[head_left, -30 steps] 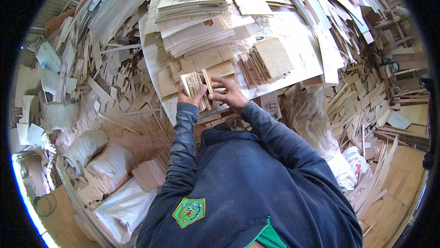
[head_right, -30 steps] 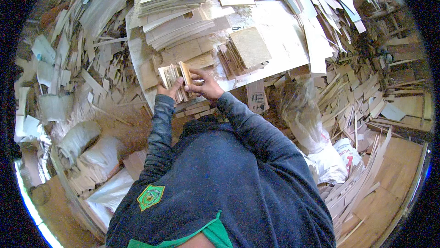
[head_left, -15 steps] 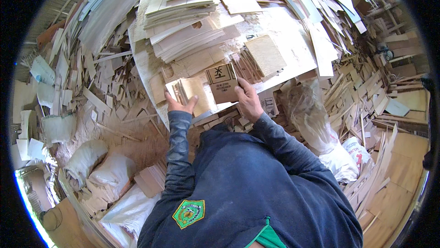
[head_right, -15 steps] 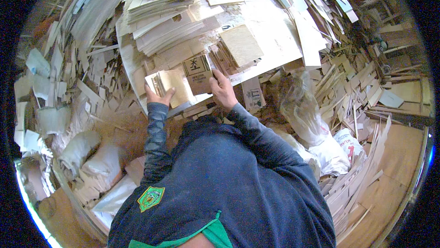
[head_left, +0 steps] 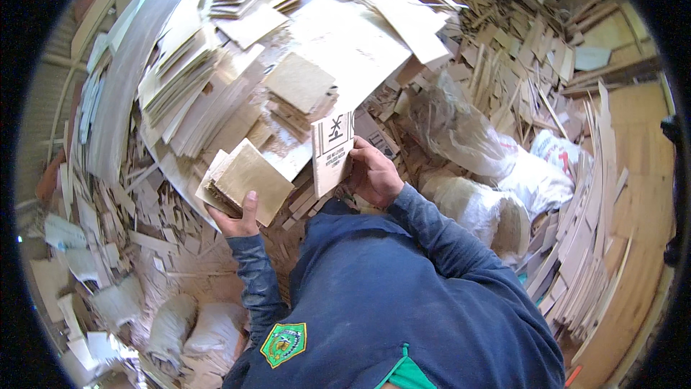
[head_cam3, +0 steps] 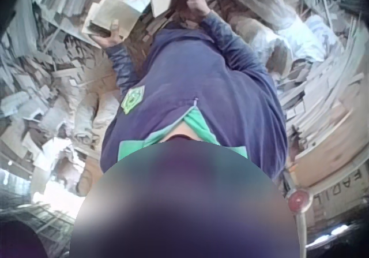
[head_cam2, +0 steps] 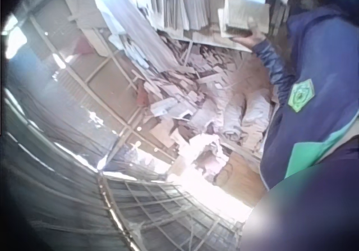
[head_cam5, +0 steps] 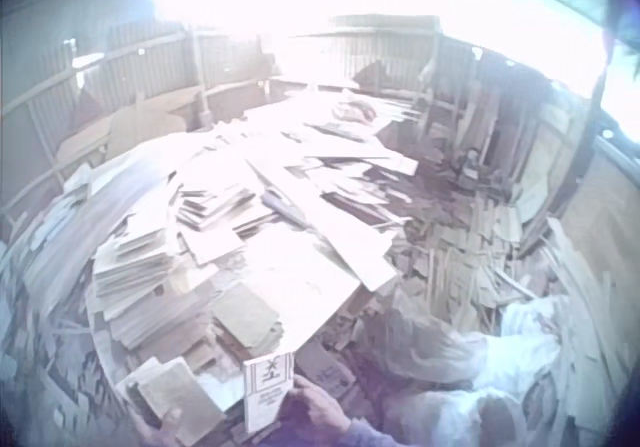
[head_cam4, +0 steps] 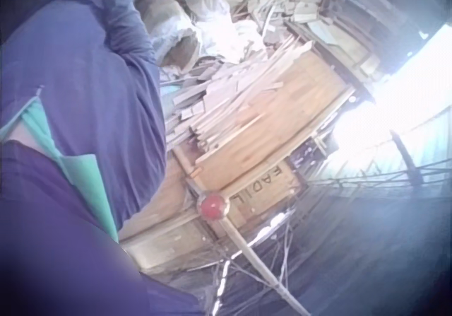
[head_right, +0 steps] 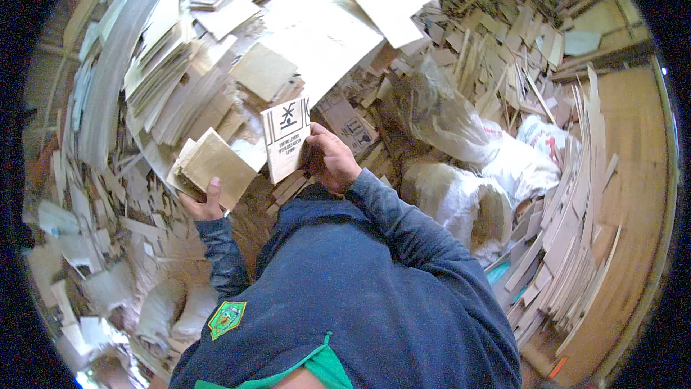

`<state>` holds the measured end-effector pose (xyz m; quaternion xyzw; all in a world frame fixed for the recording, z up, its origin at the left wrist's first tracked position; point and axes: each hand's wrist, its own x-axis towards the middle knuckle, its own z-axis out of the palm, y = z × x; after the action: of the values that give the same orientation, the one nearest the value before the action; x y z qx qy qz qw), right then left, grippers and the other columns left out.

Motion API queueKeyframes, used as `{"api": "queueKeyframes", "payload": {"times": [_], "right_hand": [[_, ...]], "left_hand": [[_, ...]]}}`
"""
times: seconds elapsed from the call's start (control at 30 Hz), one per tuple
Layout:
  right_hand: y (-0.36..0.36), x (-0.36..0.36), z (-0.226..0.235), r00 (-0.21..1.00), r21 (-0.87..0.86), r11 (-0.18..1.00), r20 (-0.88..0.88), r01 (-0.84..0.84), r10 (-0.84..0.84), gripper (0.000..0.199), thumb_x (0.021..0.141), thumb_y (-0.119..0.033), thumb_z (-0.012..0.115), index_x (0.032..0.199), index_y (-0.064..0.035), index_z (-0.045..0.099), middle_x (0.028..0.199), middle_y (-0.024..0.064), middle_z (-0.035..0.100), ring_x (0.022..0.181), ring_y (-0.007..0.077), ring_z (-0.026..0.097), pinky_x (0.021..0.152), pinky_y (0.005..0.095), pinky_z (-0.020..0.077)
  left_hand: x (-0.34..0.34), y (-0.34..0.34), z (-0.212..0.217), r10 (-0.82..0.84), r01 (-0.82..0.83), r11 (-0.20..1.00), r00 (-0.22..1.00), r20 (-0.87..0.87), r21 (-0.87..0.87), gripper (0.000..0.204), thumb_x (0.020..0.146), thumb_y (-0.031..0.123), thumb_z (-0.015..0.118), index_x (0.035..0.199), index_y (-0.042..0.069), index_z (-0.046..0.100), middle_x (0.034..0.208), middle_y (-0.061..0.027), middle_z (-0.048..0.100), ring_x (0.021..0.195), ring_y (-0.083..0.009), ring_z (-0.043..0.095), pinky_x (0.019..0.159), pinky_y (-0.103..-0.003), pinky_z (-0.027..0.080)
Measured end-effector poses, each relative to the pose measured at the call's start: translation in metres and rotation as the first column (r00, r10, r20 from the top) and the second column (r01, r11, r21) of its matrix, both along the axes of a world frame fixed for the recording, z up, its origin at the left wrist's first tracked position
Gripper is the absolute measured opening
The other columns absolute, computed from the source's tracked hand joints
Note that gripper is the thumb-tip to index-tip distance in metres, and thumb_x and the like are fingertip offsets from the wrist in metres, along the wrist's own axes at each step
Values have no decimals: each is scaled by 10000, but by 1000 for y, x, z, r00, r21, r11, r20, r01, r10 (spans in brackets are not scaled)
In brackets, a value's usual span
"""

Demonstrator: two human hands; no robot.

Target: The person walks through a cluttered workshop and begins sorting small wooden pieces from a large sack. They repeatedly pick up handfuls of wood, separate them, and place them into a pile on a nearby table.

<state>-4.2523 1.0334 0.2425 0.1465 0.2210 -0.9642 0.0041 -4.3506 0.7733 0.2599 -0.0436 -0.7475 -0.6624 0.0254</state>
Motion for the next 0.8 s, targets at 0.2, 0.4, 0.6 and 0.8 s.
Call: {"api": "queueKeyframes", "payload": {"times": [0.2, 0.4, 0.6, 0.8], "right_hand": [[36, 71, 8, 992, -209, 977, -109, 34, -58, 341, 959, -188, 420, 1281, -104, 490, 1096, 45, 655, 964, 196, 660, 871, 411, 527], [73, 154, 7, 988, -162, 979, -72, 124, -137, 366, 952, -213, 456, 1296, -93, 494, 1073, 52, 657, 942, 172, 659, 840, 362, 537], [97, 233, 0, 898, 279, 861, -12, 426, -440, 402, 921, -97, 573, 1307, -49, 471, 1130, 57, 633, 992, 172, 637, 848, 346, 536], [124, 286, -8, 839, 590, 609, -267, 531, -473, 414, 868, 13, 644, 1248, -39, 487, 1067, 51, 652, 1000, 107, 588, 883, 291, 495]], "left_hand": [[37, 61, 25, -179, 180, 984, 982, -61, 7, 815, 753, 87, 782, 1397, -1, 290, 1293, -160, 471, 1160, -254, 513, 1029, -374, 408], [104, 136, 26, -294, 294, 956, 956, -2, 19, 840, 737, 134, 810, 1391, 4, 298, 1257, -143, 492, 1121, -229, 533, 986, -361, 443], [178, 201, 21, -488, 486, 873, 872, 46, 49, 859, 731, 123, 831, 1392, 25, 291, 1261, -141, 489, 1117, -228, 544, 981, -367, 456], [236, 239, 29, -640, 646, 745, 762, -97, 165, 1115, 698, 173, 876, 1508, 66, 118, 1349, -145, 457, 1216, -265, 499, 1037, -393, 426]]}}
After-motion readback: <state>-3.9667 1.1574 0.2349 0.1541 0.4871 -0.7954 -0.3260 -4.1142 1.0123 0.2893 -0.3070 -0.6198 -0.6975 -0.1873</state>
